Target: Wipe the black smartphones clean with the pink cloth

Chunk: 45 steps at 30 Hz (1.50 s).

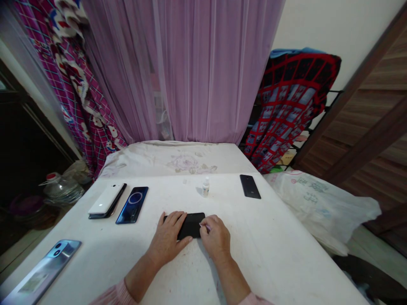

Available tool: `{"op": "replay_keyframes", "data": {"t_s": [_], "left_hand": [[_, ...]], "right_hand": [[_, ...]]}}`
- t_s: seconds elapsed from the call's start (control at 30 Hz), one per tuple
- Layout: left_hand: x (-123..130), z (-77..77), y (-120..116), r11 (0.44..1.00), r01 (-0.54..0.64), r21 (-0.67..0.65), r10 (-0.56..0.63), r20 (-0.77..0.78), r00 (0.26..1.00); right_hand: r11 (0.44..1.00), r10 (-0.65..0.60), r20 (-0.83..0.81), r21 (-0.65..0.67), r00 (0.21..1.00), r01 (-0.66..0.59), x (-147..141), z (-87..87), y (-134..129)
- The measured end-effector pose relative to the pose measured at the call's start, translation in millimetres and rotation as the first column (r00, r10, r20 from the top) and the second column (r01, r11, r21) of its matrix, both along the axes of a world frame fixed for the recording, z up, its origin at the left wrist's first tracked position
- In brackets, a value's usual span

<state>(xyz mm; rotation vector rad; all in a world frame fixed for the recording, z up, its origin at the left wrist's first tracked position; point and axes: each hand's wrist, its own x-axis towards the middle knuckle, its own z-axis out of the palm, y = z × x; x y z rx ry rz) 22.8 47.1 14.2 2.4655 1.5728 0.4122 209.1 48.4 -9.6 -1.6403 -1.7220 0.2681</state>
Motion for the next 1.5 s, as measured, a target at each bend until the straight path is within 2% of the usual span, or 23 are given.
{"op": "replay_keyframes", "data": {"t_s": [0.27, 0.57, 0.73, 0.9, 1.07, 1.33, 1.5], "left_hand": [[1, 4.6, -1, 1.0, 0.007, 0.002, -0.007, 0.003, 1.0], [1, -0.2, -1, 1.0, 0.003, 0.017, -0.002, -0.017, 1.0], [1, 1.3, -1, 1.0, 0.014, 0.015, -0.014, -0.013, 1.0], [2, 1.3, -1, 1.0, 0.002, 0.021, -0.002, 0.006, 1.0], [2, 3.5, -1, 1.0, -0.004, 0.021, 0.004, 0.012, 1.0], [5, -3.6, 0, 0.998, -0.035, 0.045, 0.036, -0.007, 0.999], [6, -2.2, -1, 0.996, -0.062, 0.066, 0.061, 0.009, 0.998]], "right_hand": [[0.999, -0.022, -0.062, 0.026, 0.998, 0.024, -5, 0.6, 28], [0.999, -0.035, -0.063, 0.013, 0.997, 0.036, 2, -5.0, 15], [0.995, -0.09, 0.005, -0.037, 0.996, 0.091, 1, 0.4, 23], [0.998, -0.001, 0.162, -0.061, 0.987, 0.011, -7, 13.7, 32], [0.993, 0.111, 0.225, -0.073, 0.968, -0.097, -15, 24.6, 35], [0.996, -0.007, 0.181, -0.086, 0.983, 0.023, 11, 12.2, 31], [0.998, -0.055, 0.043, 0.003, 0.998, 0.055, 14, 5.6, 27]]}}
